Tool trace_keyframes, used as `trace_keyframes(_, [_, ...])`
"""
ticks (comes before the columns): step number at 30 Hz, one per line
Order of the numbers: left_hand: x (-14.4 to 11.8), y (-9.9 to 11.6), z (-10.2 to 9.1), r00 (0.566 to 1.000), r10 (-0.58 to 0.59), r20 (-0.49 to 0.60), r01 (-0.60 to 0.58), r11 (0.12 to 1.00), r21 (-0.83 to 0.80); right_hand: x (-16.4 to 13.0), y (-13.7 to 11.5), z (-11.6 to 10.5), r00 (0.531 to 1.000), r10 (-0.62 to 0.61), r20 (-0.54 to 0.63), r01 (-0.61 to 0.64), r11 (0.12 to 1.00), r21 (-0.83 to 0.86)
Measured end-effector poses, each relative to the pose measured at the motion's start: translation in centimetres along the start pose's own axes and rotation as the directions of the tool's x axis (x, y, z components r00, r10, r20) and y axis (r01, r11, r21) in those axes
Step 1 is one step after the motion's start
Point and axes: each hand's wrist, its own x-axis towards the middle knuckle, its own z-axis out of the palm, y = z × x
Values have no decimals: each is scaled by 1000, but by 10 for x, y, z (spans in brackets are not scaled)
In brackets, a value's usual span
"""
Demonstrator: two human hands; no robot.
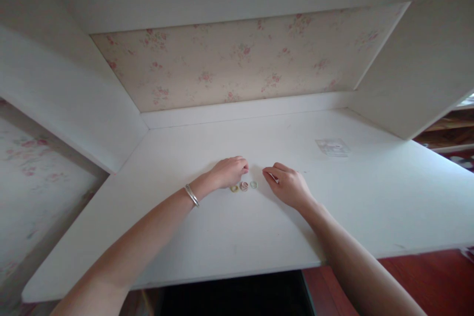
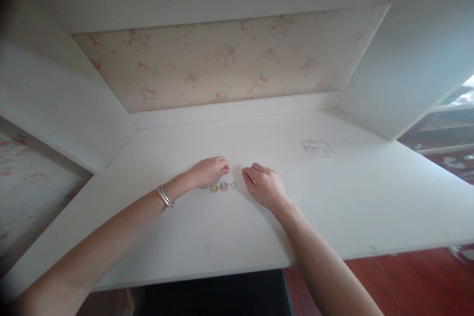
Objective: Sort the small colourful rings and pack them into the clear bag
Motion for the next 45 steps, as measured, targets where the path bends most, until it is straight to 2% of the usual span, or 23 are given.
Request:
trace_keyframes(6, [-16, 30, -4, 993, 114, 2, -114, 993, 31, 0, 0, -2, 999, 24, -37, -23, 1000, 13])
trace_keyframes(13, [-12, 34, 1, 994, 104, 44, -107, 992, 63, 2, 4, -3, 998, 50, -40, -49, 999, 23])
trace_keyframes(16, [-13, 33, 0, 996, 87, -2, -87, 995, 38, 3, 6, -3, 995, 82, -61, -80, 996, 41])
trace_keyframes(21, [-26, 20, -4, 988, -12, -155, -1, 996, -84, 10, 27, -9, 970, 230, -81, -209, 955, 212])
trace_keyframes(24, [-43, -2, 0, 961, -89, -260, 36, 979, -200, 16, 61, -19, 932, 347, -106, -329, 931, 155])
trace_keyframes(27, [-63, -29, 8, 923, -218, -316, 105, 935, -338, 23, 105, -32, 881, 443, -166, -453, 891, -24])
trace_keyframes(29, [-74, -47, 13, 903, -312, -295, 159, 881, -447, 28, 133, -41, 818, 541, -195, -571, 805, -161])
trace_keyframes(33, [-88, -70, 16, 875, -447, -186, 225, 716, -661, 37, 175, -49, 708, 697, -113, -703, 681, -203])
trace_keyframes(40, [-91, -73, 21, 866, -481, -133, 231, 622, -748, 47, 209, -39, 535, 844, -19, -818, 513, -259])
trace_keyframes(42, [-91, -73, 23, 866, -483, -128, 230, 613, -756, 46, 212, -37, 521, 853, -19, -833, 504, -227])
trace_keyframes(45, [-92, -74, 24, 867, -483, -124, 236, 616, -751, 45, 209, -36, 584, 811, -34, -796, 564, -220])
